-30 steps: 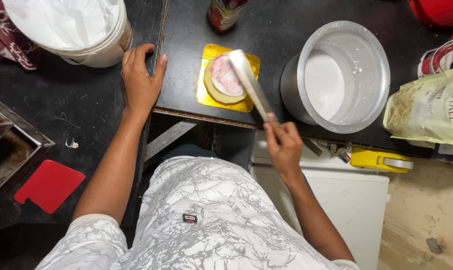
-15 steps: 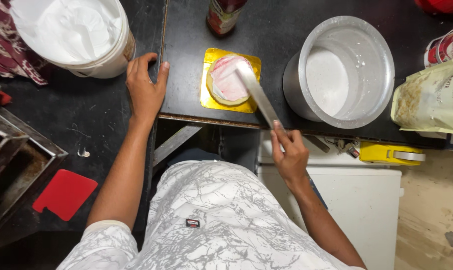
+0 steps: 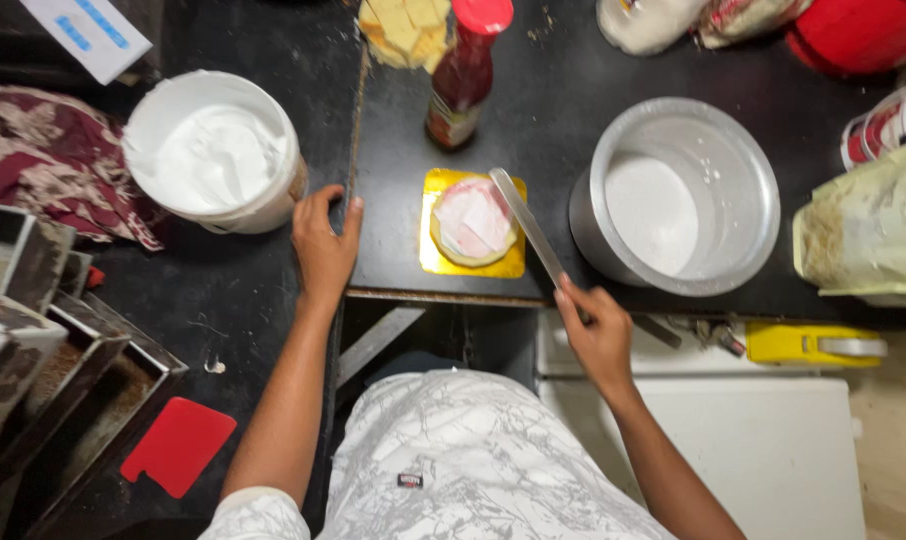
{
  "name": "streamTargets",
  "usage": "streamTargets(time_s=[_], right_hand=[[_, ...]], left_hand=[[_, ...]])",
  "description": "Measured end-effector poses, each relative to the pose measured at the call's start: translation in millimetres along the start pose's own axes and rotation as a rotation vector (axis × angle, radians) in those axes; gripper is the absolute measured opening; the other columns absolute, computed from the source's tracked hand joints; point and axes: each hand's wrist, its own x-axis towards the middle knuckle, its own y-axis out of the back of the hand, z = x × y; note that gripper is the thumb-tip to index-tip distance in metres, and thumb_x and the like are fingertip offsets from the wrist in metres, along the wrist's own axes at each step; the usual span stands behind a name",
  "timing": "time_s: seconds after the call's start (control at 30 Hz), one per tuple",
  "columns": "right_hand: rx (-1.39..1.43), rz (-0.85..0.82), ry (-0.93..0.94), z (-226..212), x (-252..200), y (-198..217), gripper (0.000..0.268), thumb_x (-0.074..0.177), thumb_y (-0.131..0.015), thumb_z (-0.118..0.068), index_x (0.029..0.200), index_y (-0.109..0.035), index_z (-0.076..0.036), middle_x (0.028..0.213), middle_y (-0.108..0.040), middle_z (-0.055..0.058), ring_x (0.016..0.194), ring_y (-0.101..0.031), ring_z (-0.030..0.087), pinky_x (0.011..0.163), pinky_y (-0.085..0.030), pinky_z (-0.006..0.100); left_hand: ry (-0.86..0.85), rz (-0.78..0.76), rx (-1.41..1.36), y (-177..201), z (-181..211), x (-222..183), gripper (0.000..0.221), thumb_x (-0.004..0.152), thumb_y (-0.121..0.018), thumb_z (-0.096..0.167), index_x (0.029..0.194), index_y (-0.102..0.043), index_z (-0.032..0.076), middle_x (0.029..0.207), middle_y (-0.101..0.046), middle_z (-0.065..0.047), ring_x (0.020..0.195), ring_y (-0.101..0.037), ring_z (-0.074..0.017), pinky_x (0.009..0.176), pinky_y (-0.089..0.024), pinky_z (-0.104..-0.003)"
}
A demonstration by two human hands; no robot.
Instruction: The person prepares a small cake by dipping cake layers into a liquid and stacking them on a gold board. They use a spatula to spread frosting and red syrup over the layers, then add white sprinkles from a bag.
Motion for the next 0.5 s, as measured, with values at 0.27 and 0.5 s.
streamTargets(time_s=[0.27, 0.5], right_hand=[[-0.119, -0.163, 0.226, 6, -8, 3, 0.028, 0.095, -0.074, -0.015, 0.122, -0.076, -0.009, 0.073, -0.061, 0.006, 0.055, -0.052, 0.011, 0.048, -0.043, 0.029], [0.045, 0.02, 0.224, 9, 6, -19, 0.028, 0.098, -0.076, -0.015, 0.125, -0.076, -0.012, 0.075, -0.061, 0.002, 0.062, -0.052, 0.01, 0.055, -0.043, 0.029]], left_hand=[[-0.021, -0.015, -0.015, 3, 1, -1, 0.031, 0.102, -0.072, 0.024, 0.117, -0.067, -0.003, 0.113, -0.071, -0.02, 0.11, -0.064, -0.0351, 0.095, -0.05, -0.046], [-0.041, -0.006, 0.003, 1, 1, 1, 0.03, 0.103, -0.073, 0.023, 0.117, -0.067, -0.003, 0.114, -0.071, -0.019, 0.112, -0.063, -0.0353, 0.097, -0.05, -0.046]])
